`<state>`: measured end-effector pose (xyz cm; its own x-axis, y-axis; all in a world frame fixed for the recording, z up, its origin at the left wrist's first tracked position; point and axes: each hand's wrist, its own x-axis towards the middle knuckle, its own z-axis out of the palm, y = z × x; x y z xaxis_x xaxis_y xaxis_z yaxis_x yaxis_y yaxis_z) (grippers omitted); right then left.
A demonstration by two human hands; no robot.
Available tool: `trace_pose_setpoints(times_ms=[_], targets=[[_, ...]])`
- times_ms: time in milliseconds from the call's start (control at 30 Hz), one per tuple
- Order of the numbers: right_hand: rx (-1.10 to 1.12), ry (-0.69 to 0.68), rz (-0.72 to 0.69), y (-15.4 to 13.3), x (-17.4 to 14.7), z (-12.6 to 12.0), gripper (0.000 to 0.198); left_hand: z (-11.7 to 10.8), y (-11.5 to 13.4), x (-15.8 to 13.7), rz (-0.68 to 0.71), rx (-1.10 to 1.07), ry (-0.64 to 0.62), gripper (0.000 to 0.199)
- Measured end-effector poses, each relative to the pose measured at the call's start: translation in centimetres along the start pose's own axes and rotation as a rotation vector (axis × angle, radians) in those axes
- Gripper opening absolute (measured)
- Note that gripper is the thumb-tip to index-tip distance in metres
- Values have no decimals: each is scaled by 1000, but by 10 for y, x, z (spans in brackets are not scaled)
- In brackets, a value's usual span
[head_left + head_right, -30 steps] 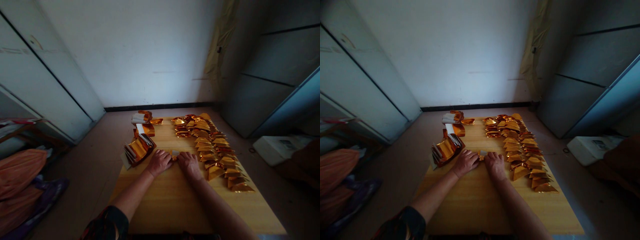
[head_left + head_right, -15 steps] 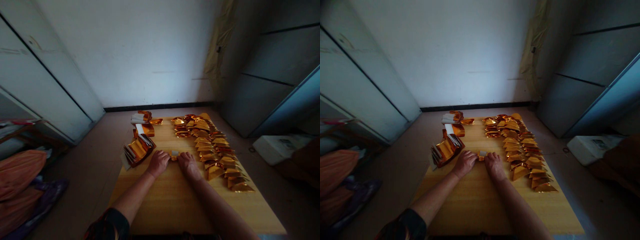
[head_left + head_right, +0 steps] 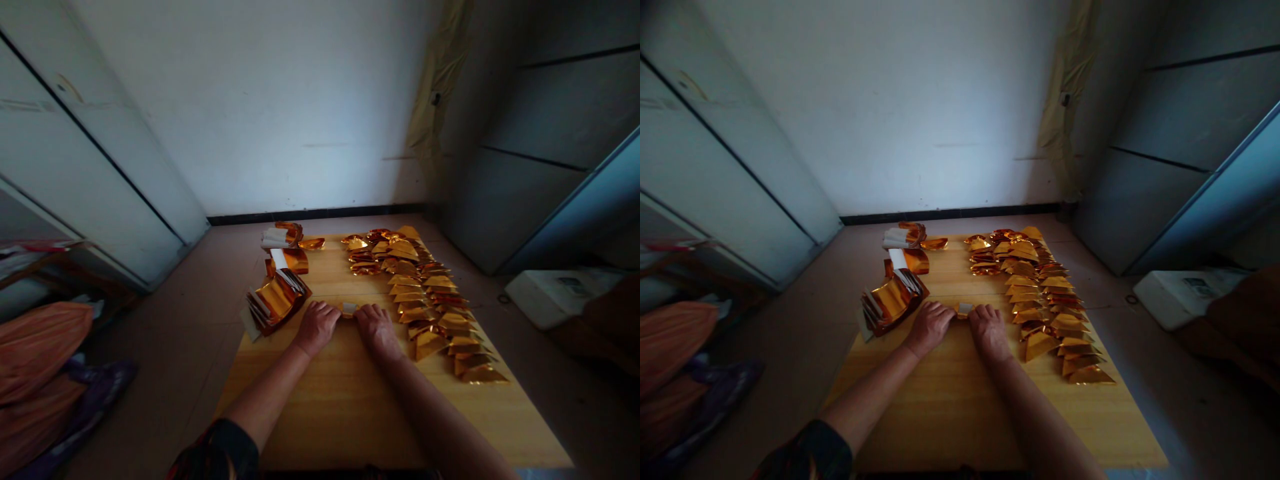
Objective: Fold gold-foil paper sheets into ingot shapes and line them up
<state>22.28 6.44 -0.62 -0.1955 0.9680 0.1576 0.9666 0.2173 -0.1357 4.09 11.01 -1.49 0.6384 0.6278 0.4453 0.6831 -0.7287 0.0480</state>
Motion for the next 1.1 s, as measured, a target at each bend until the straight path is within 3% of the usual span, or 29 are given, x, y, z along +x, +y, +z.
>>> trace_pose_setpoints(times_ms=[167, 800, 1100], targets=[[52, -20, 102, -1, 2, -1, 20, 4, -1, 3, -46, -17, 23, 16], [103, -3, 271, -10, 11, -2, 15, 17, 7, 11, -360, -225, 107, 19], [129, -18, 311, -9, 15, -8, 17, 16, 10, 13, -395, -226, 97, 17]])
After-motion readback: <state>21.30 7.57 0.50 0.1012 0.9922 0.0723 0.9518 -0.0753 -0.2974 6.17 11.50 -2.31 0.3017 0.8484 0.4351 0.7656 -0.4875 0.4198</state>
